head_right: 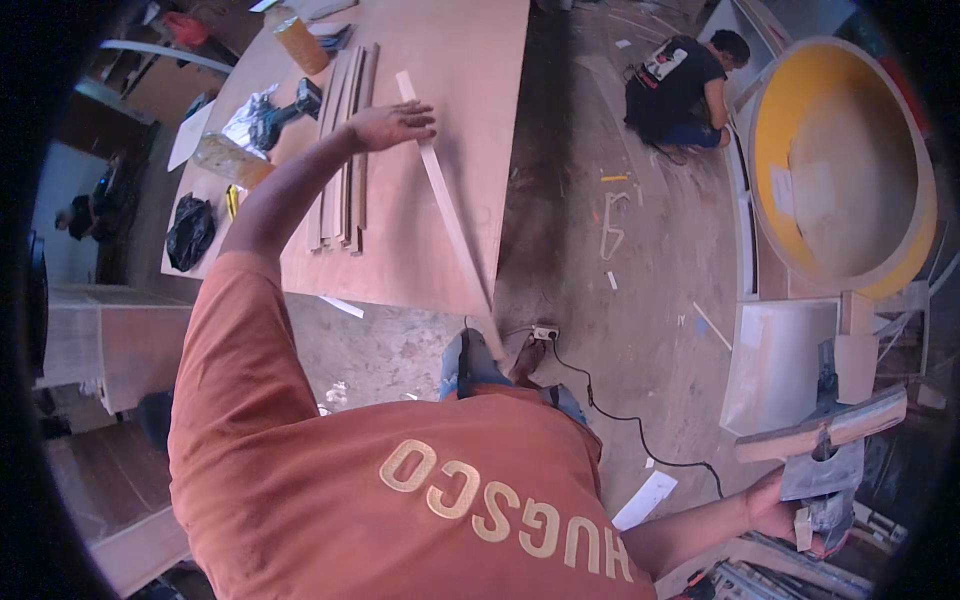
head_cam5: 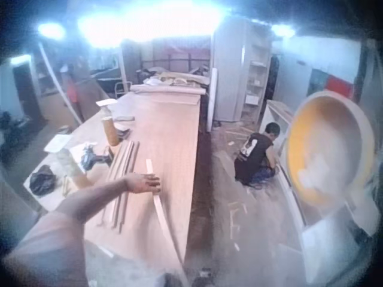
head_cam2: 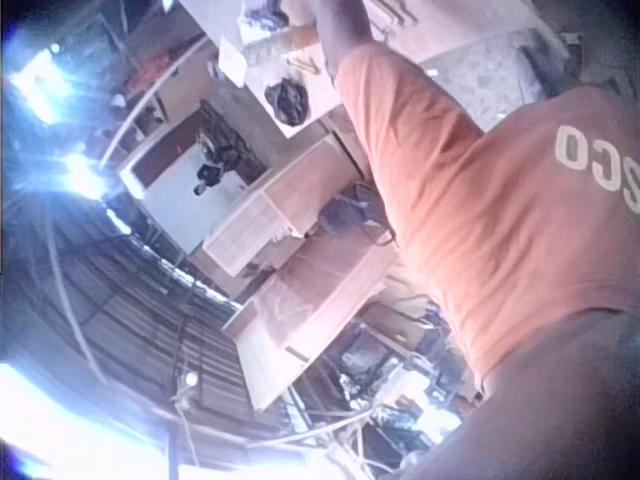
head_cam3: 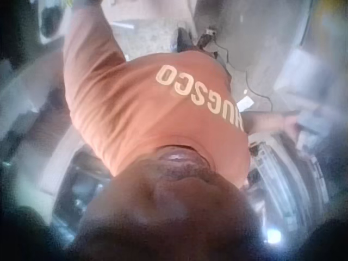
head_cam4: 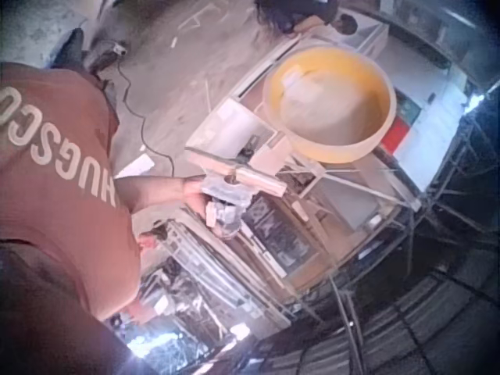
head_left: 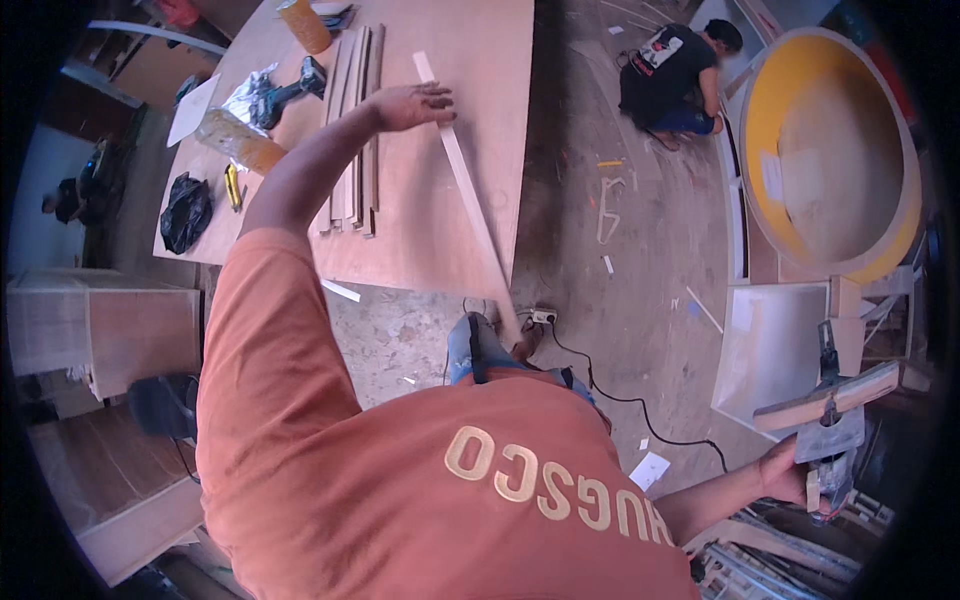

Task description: The person handles a power router, uses a drill to make a pilot hole, and then adjusts the router bit depth before using it to trim the edge of a piece of wood. They move between different work surfaces and handle multiple wooden components.

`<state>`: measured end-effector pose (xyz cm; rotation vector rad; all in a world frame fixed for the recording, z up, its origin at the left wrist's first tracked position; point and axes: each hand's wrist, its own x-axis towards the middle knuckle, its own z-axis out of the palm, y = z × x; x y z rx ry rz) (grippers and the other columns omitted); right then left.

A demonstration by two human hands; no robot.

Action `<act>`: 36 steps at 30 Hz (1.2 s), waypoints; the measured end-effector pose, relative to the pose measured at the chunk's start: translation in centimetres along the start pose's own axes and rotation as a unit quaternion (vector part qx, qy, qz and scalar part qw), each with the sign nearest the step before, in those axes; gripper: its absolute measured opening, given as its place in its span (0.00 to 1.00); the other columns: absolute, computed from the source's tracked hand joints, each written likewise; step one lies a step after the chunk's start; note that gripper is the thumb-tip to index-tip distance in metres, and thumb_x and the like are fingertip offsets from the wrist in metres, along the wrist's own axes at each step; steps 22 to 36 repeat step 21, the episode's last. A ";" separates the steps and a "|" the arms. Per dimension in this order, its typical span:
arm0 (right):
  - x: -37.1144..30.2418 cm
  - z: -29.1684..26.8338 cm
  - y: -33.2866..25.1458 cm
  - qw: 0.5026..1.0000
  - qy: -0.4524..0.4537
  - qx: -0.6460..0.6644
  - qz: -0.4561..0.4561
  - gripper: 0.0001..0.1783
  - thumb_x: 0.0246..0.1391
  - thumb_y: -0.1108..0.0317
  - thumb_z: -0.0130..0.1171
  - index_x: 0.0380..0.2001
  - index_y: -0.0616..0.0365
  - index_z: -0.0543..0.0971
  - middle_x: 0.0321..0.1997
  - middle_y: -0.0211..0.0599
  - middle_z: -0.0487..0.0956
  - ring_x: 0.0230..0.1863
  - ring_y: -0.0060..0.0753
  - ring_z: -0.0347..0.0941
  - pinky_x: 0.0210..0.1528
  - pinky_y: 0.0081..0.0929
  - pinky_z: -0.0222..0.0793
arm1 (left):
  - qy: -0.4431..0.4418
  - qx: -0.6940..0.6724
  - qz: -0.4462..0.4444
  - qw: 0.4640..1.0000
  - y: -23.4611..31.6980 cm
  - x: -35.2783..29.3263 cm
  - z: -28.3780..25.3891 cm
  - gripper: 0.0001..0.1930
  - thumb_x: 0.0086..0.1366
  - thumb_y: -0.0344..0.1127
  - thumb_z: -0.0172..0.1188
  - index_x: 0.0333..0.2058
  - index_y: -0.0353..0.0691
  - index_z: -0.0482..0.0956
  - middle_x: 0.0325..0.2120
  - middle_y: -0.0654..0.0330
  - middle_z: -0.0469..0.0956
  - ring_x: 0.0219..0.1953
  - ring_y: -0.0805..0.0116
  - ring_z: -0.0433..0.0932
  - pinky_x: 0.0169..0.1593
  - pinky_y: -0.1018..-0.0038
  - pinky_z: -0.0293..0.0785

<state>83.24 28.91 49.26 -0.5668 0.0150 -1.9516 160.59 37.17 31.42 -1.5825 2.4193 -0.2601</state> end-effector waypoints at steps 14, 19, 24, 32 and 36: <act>-9.9 9.5 2.4 0.990 -0.003 -0.103 -0.101 0.55 0.26 0.55 0.78 0.58 0.70 0.66 0.69 0.56 0.60 0.73 0.57 0.49 0.73 0.64 0.36 | 0.196 -0.323 -0.586 0.717 24.7 6.4 1.3 0.34 0.53 0.46 0.64 0.52 0.28 0.67 0.46 0.36 0.68 0.48 0.40 0.70 0.52 0.50 0.67; -13.6 18.0 7.1 0.941 -0.036 -0.278 -0.191 0.45 0.42 0.43 0.63 0.61 0.59 0.67 0.73 0.45 0.55 0.74 0.58 0.42 0.71 0.68 0.28 | 0.230 -0.412 -0.572 0.671 26.6 6.3 2.8 0.21 0.68 0.29 0.44 0.58 0.30 0.65 0.52 0.36 0.65 0.52 0.40 0.66 0.57 0.54 0.64; -15.7 21.2 9.3 0.903 -0.030 -0.362 -0.230 0.45 0.45 0.40 0.59 0.63 0.56 0.67 0.75 0.40 0.52 0.75 0.57 0.37 0.70 0.71 0.24 | 0.254 -0.422 -0.557 0.669 26.7 6.1 3.2 0.23 0.64 0.24 0.44 0.59 0.32 0.65 0.55 0.40 0.63 0.57 0.41 0.62 0.61 0.55 0.62; -15.7 21.2 9.3 0.903 -0.030 -0.362 -0.230 0.45 0.45 0.40 0.59 0.63 0.56 0.67 0.75 0.40 0.52 0.75 0.57 0.37 0.70 0.71 0.24 | 0.254 -0.422 -0.557 0.669 26.7 6.1 3.2 0.23 0.64 0.24 0.44 0.59 0.32 0.65 0.55 0.40 0.63 0.57 0.41 0.62 0.61 0.55 0.62; -15.7 21.2 9.3 0.903 -0.030 -0.362 -0.230 0.45 0.45 0.40 0.59 0.63 0.56 0.67 0.75 0.40 0.52 0.75 0.57 0.37 0.70 0.71 0.24 | 0.254 -0.422 -0.557 0.669 26.7 6.1 3.2 0.23 0.64 0.24 0.44 0.59 0.32 0.65 0.55 0.40 0.63 0.57 0.41 0.62 0.61 0.55 0.62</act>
